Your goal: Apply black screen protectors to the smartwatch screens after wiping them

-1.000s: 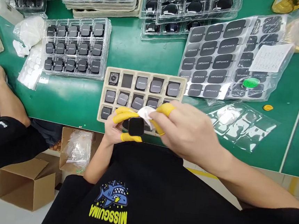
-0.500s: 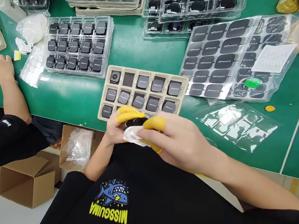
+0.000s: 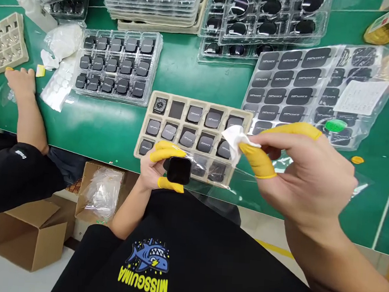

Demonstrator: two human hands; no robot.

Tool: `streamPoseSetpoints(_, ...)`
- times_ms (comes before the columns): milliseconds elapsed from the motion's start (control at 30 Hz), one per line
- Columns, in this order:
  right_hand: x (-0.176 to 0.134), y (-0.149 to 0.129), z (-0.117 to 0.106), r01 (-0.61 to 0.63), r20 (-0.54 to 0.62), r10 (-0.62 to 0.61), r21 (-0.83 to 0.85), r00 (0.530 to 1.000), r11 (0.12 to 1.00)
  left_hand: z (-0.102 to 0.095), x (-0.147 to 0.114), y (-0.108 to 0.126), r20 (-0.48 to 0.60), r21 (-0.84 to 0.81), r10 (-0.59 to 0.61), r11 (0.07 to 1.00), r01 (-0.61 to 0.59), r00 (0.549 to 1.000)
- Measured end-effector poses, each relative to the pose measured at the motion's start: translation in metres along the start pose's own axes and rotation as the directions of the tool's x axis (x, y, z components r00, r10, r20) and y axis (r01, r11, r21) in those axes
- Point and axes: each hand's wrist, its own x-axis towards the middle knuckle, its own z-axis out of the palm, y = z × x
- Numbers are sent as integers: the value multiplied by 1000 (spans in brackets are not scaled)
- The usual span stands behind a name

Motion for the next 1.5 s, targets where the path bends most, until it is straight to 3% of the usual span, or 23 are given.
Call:
streamPoseSetpoints(233, 11, -25, -9, -48, 207, 14, 161, 978, 986, 5, 7, 0, 33, 5, 30, 1000, -31, 999)
streamPoseSetpoints(367, 12, -27, 7, 31, 304, -108, 247, 947, 969, 6, 9, -2, 34, 9, 89, 996, -89, 995)
streamPoseSetpoints(500, 13, -29, 25, 170, 313, -265, 300, 912, 939, 7, 7, -3, 0, 30, 42, 999, -42, 999)
streamPoseSetpoints(567, 13, -27, 25, 207, 331, -338, 371, 881, 905, 5, 6, -1, -18, 60, 17, 998, -16, 1000)
streamPoseSetpoints(633, 14, -20, 18, 232, 395, -414, 432, 820, 871, 2, 4, 1, -41, 77, -5, 997, 8, 999)
streamPoseSetpoints(700, 14, -9, 5, 245, 474, -442, 420, 762, 874, -2, 2, 3, -67, 71, -22, 997, 27, 998)
streamPoseSetpoints(733, 14, -4, -2, 242, 499, -425, 390, 755, 888, -4, 0, 3, -70, 64, -25, 998, 29, 997)
streamPoseSetpoints(800, 14, 3, -14, 214, 471, -346, 311, 811, 926, -6, -1, 3, -56, 60, -10, 998, 13, 998)
streamPoseSetpoints(900, 16, -1, -22, 131, 306, -192, 208, 933, 969, -5, -1, 1, -30, 50, 14, 999, -13, 999)
streamPoseSetpoints(967, 18, -10, -20, 89, 251, -129, 165, 959, 982, -2, 1, 0, -19, 33, 14, 999, -13, 1000)
streamPoseSetpoints(1133, 18, -25, 2, 102, 326, -171, 219, 930, 970, 2, 5, -4, -4, 4, 61, 998, -61, 998)
streamPoseSetpoints(1333, 11, -31, 31, 184, 362, -281, 279, 889, 943, 5, 0, -6, -35, -8, -36, 999, 36, 999)
streamPoseSetpoints(1400, 12, -31, 32, 213, 378, -352, 363, 856, 907, 4, -1, -6, -37, 0, -44, 999, 44, 998)
streamPoseSetpoints(1500, 15, -21, 21, 240, 465, -439, 426, 769, 872, -1, -3, -4, -35, 29, -29, 999, 30, 999)
